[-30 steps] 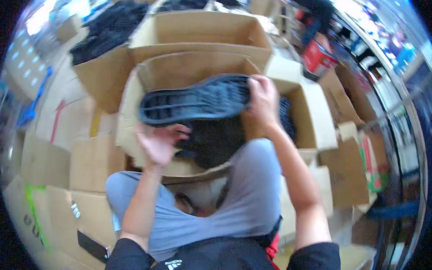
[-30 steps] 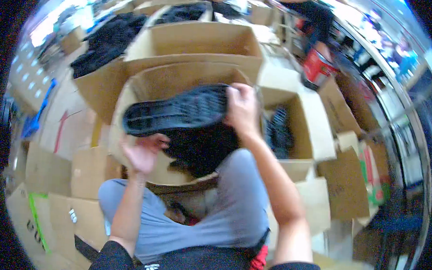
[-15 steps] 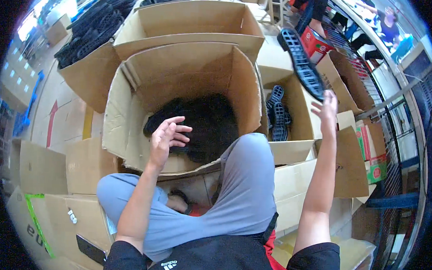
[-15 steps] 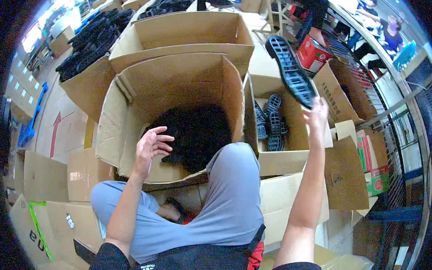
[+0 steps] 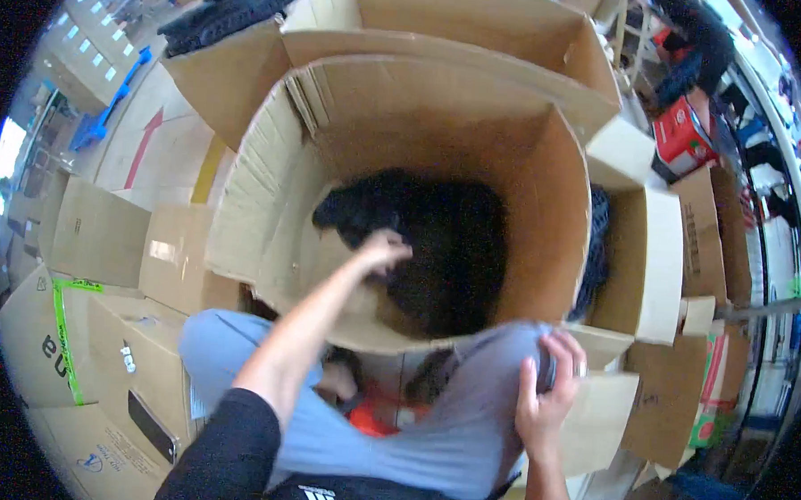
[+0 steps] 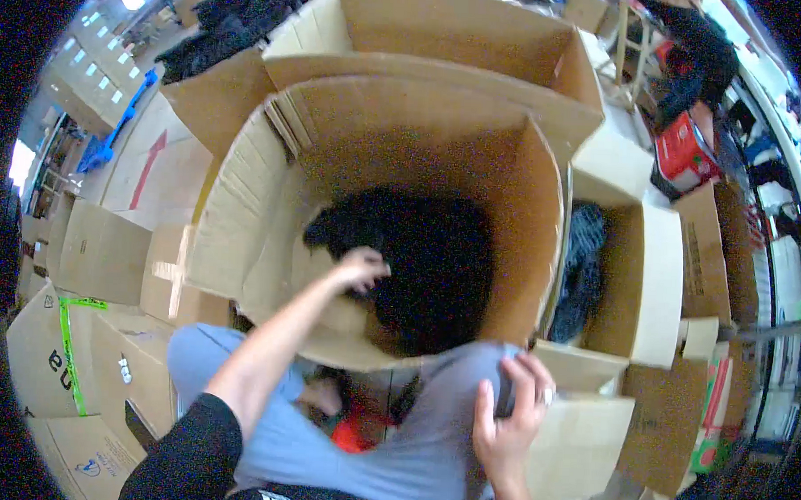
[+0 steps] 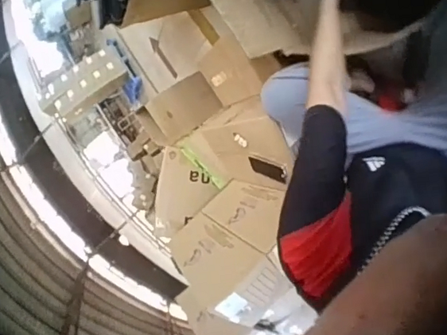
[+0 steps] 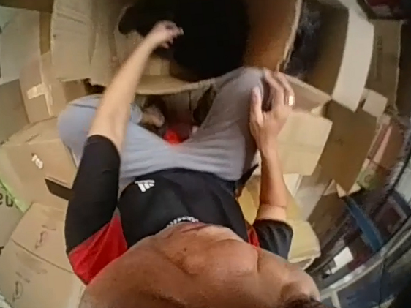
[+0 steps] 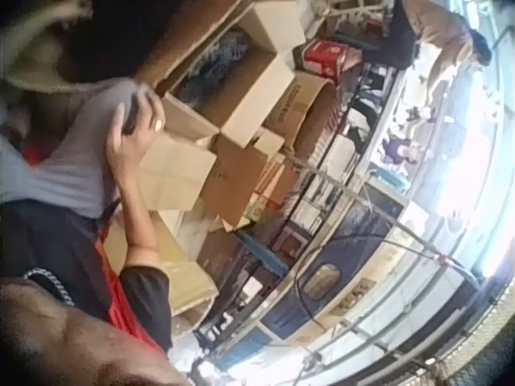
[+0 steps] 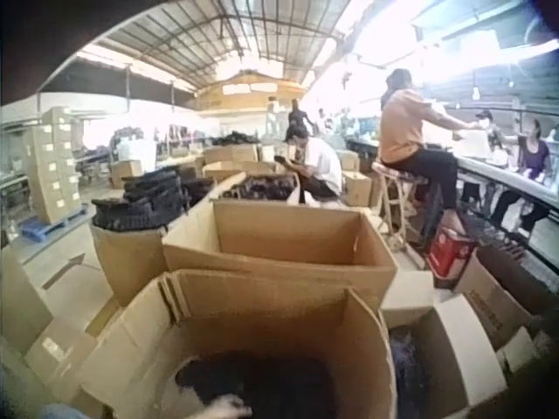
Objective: Inspecting and sorting rubber shoe soles from large cardboard boxes in a factory environment.
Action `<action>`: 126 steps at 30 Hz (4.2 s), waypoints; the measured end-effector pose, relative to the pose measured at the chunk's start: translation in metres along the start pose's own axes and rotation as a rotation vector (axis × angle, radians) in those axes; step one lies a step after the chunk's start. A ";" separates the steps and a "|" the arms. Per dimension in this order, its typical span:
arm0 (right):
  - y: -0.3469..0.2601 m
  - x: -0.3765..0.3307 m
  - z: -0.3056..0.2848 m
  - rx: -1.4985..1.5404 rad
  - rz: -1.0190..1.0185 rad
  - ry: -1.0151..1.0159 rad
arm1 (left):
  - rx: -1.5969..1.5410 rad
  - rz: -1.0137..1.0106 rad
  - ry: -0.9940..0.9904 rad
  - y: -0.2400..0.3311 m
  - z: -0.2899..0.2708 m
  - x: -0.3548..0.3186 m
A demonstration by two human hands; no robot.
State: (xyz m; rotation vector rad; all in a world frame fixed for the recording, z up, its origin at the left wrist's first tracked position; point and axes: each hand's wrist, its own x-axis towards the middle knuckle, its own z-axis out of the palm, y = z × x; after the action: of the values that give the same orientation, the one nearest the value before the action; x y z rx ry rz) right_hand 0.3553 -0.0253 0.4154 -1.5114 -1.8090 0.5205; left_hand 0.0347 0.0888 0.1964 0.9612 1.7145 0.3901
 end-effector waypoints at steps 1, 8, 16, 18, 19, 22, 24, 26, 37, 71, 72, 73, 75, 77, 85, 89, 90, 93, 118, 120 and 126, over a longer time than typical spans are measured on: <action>-0.003 -0.001 0.002 -0.025 -0.032 -0.018 | -0.042 -0.140 0.039 -0.018 0.009 0.009; -0.006 0.000 -0.015 -0.004 -0.011 -0.093 | -0.791 -0.300 0.181 -0.046 0.105 0.064; -0.009 0.004 -0.008 0.041 -0.002 -0.108 | -1.222 -0.327 0.063 -0.043 0.084 0.063; -0.016 0.004 -0.010 -0.016 -0.048 -0.084 | -1.238 -0.245 -0.013 -0.021 0.081 0.051; -0.016 -0.001 -0.010 -0.018 -0.064 -0.076 | -1.109 -0.268 0.056 -0.013 0.083 0.041; -0.016 -0.007 -0.012 -0.031 -0.097 -0.014 | -0.819 -0.226 -0.010 0.028 0.085 0.004; -0.026 -0.011 -0.014 -0.071 -0.130 0.031 | -0.650 -0.125 0.026 0.031 0.086 -0.015; -0.027 -0.016 -0.013 -0.101 -0.181 0.079 | -0.573 -0.002 0.088 0.049 0.090 -0.029; -0.068 -0.005 0.008 0.052 -0.168 -0.069 | -0.103 0.458 0.321 0.117 -0.005 -0.179; -0.064 0.097 0.063 1.076 0.105 -0.978 | -1.085 0.639 -0.351 0.106 -0.075 -0.234; -0.064 0.098 0.067 1.061 0.025 -1.033 | -1.165 0.543 -0.523 0.107 -0.086 -0.241; -0.066 0.097 0.069 0.986 0.003 -1.049 | -1.154 0.547 -0.525 0.104 -0.090 -0.240; -0.063 0.096 0.073 0.843 -0.064 -1.086 | -0.740 0.691 -0.158 0.097 -0.097 -0.230; -0.068 0.092 0.069 0.770 -0.086 -1.148 | -0.316 0.564 -0.293 0.091 -0.108 -0.236; -0.105 0.086 0.050 0.583 -0.426 -1.055 | -0.627 0.438 -0.917 0.093 -0.103 -0.224; -0.139 0.082 0.039 -0.153 -0.761 -0.676 | -0.426 0.123 -0.633 0.035 -0.098 -0.178; -0.137 0.087 0.038 -0.224 -0.764 -0.675 | -0.413 0.157 -0.737 0.039 -0.082 -0.172; -0.134 0.091 0.037 -0.329 -0.780 -0.587 | -0.538 0.077 -0.798 0.048 -0.052 -0.181; -0.084 0.103 0.086 1.012 0.081 -0.274 | -0.630 0.757 -0.064 0.107 -0.017 -0.214; -0.081 0.107 0.088 1.074 0.138 -0.232 | -0.675 0.793 -0.207 0.102 -0.017 -0.210; -0.074 0.107 0.094 1.135 0.203 -0.216 | -0.845 0.712 -0.359 0.107 -0.010 -0.225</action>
State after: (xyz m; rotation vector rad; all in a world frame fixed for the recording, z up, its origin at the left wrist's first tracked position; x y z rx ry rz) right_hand 0.2297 0.0736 0.4326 -0.8238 -1.0929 1.5265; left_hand 0.0899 -0.0143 0.4167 0.8832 0.6962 1.2067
